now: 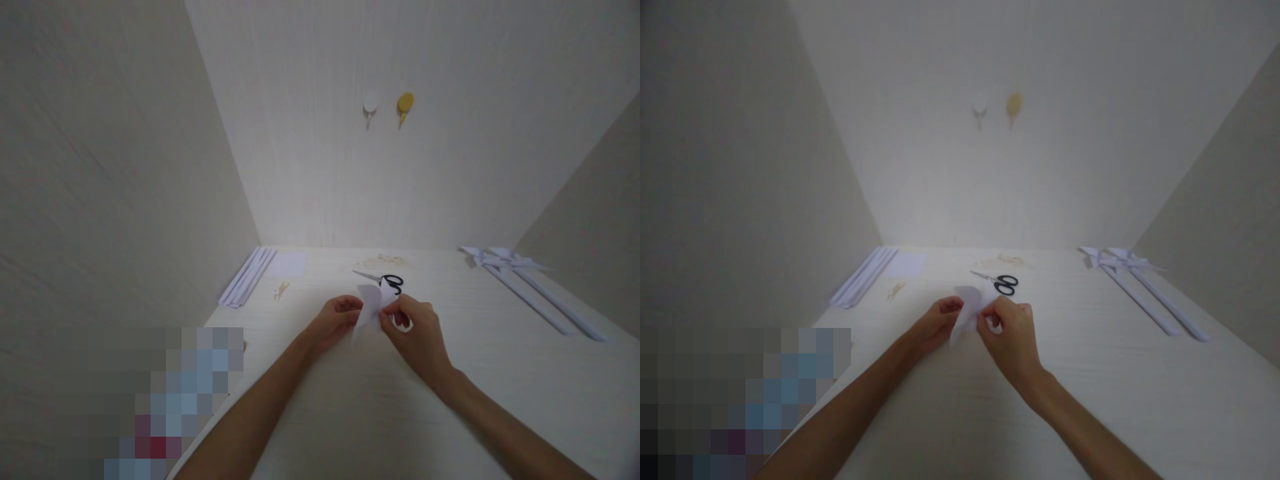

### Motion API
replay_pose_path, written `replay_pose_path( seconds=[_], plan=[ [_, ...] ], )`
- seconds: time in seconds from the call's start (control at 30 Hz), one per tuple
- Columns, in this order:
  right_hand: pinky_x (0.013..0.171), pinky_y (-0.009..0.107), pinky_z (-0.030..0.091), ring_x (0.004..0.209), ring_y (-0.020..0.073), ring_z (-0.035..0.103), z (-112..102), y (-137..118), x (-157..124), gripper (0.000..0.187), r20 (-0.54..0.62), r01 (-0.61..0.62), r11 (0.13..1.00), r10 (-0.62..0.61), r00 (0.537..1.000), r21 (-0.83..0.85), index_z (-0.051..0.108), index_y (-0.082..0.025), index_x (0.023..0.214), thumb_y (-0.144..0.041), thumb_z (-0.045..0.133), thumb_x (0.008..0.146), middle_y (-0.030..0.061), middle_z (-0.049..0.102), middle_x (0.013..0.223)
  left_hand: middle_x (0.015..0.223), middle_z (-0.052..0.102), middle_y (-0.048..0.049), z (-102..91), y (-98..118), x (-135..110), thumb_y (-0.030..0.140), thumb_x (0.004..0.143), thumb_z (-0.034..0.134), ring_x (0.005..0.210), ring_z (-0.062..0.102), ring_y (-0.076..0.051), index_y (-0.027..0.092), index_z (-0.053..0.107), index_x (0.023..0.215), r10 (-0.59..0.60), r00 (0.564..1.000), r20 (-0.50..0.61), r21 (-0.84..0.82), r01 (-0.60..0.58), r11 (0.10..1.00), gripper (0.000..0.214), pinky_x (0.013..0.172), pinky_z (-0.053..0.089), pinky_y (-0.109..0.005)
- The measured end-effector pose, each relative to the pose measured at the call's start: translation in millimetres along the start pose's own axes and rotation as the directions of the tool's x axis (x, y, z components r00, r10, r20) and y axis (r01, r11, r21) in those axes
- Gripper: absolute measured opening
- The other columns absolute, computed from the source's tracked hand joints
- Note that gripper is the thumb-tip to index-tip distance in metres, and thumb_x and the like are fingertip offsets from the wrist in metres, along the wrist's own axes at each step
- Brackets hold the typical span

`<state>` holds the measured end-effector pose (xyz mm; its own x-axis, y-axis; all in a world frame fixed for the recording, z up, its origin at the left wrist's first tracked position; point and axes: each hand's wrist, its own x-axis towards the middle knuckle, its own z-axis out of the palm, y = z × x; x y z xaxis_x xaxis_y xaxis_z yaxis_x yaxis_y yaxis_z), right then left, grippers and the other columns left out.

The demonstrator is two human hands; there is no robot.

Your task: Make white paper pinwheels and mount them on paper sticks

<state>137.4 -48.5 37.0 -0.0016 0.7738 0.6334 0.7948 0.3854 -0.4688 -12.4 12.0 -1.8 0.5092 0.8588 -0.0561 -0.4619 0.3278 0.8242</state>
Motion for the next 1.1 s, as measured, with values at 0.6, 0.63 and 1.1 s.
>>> replay_pose_path(
  seconds=[0.6,0.63,1.1],
  plan=[
    [0.061,0.028,0.026,0.048,0.0125,0.047,-28.4,2.2,12.2,0.015,0.149,0.087,0.966,-0.052,0.987,-0.242,0.052,-0.018,0.057,-0.023,0.047,0.071,-0.0029,0.054,0.053,0.065,0.061,-0.0018,-7.7,27.5,-14.8,0.021,0.059,0.066,0.057,0.053,-0.007,0.012,0.061,0.070,0.049,0.974,-0.221,0.511,0.073,0.856,0.015,0.057,0.037,-0.019],
    [0.061,0.028,0.026,0.048,0.0124,0.047,-29.1,3.1,12.4,0.015,0.135,0.095,0.970,-0.065,0.989,-0.225,0.053,-0.018,0.058,-0.025,0.047,0.071,-0.0029,0.053,0.052,0.069,0.063,-0.0028,-12.5,39.9,-19.0,0.021,0.061,0.063,0.059,0.054,-0.008,0.013,0.061,0.075,0.087,0.970,-0.225,0.630,0.077,0.772,0.017,0.057,0.038,-0.020],
    [0.057,0.027,0.029,0.045,0.0126,0.047,-25.3,7.8,11.1,0.019,0.057,0.178,0.975,-0.172,0.983,-0.132,0.053,-0.018,0.060,-0.029,0.045,0.074,-0.0020,0.051,0.049,0.091,0.061,-0.0148,-100.1,149.5,-39.4,0.010,0.071,0.045,0.091,0.054,-0.023,0.011,0.061,0.077,0.551,0.756,-0.352,0.800,0.549,-0.242,0.018,0.079,0.040,-0.033]
  ],
)
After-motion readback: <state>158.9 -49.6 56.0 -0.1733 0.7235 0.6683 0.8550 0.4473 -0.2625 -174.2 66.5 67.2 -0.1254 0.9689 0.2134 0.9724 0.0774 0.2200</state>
